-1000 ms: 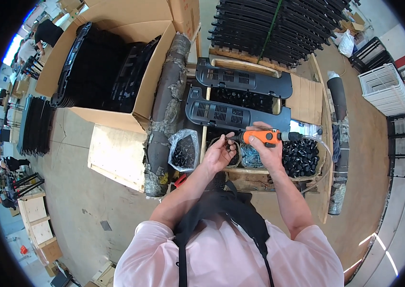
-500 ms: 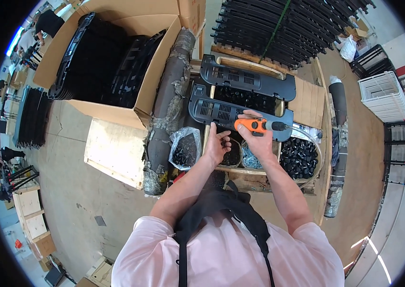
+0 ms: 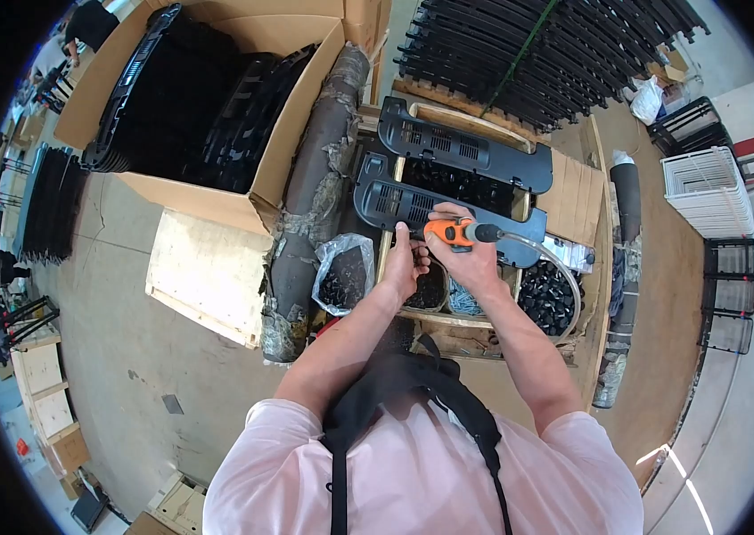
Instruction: Manually assemble plastic components by inserting screws and tightening them with an electric screwdriver.
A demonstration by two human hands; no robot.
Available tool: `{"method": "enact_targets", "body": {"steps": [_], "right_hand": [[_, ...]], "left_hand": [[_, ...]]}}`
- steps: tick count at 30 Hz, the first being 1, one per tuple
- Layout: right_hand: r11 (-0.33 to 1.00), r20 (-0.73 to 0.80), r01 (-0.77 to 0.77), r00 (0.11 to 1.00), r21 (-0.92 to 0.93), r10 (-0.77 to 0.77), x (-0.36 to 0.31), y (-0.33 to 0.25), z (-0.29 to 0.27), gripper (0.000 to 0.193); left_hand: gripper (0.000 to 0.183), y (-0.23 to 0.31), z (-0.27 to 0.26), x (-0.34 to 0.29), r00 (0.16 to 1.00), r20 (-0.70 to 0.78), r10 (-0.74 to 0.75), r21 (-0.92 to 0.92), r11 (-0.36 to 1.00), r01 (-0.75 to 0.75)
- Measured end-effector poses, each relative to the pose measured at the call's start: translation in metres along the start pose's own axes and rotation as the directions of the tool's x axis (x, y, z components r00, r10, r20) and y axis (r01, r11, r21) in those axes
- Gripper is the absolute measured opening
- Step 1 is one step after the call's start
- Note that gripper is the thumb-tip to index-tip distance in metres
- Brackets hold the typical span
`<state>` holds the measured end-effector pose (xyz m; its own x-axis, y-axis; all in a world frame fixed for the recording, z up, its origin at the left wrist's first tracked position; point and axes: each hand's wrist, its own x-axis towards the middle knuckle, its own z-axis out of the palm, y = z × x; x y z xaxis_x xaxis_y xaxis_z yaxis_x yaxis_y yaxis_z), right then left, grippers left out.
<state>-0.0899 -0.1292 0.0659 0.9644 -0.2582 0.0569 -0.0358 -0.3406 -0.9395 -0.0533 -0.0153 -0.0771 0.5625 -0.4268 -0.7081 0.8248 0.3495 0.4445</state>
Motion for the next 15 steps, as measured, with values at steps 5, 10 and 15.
{"method": "enact_targets", "body": {"steps": [5,10,15], "right_hand": [[0.978,0.044,-0.022,0.999,-0.206,0.032,0.005,-0.007,0.006,0.036],[0.972,0.077,0.035,0.997,-0.234,-0.017,0.01,-0.004,0.005,0.036],[0.958,0.229,0.072,0.973,-0.279,-0.007,0.017,-0.022,0.0,0.047]], "left_hand": [[0.068,-0.001,0.001,0.004,0.999,-0.026,0.038,0.043,0.998,-0.037],[0.068,-0.002,0.001,0.007,0.999,-0.022,0.034,0.058,0.998,-0.032],[0.067,-0.004,0.002,0.008,0.997,-0.06,0.057,0.094,0.994,-0.052]]}}
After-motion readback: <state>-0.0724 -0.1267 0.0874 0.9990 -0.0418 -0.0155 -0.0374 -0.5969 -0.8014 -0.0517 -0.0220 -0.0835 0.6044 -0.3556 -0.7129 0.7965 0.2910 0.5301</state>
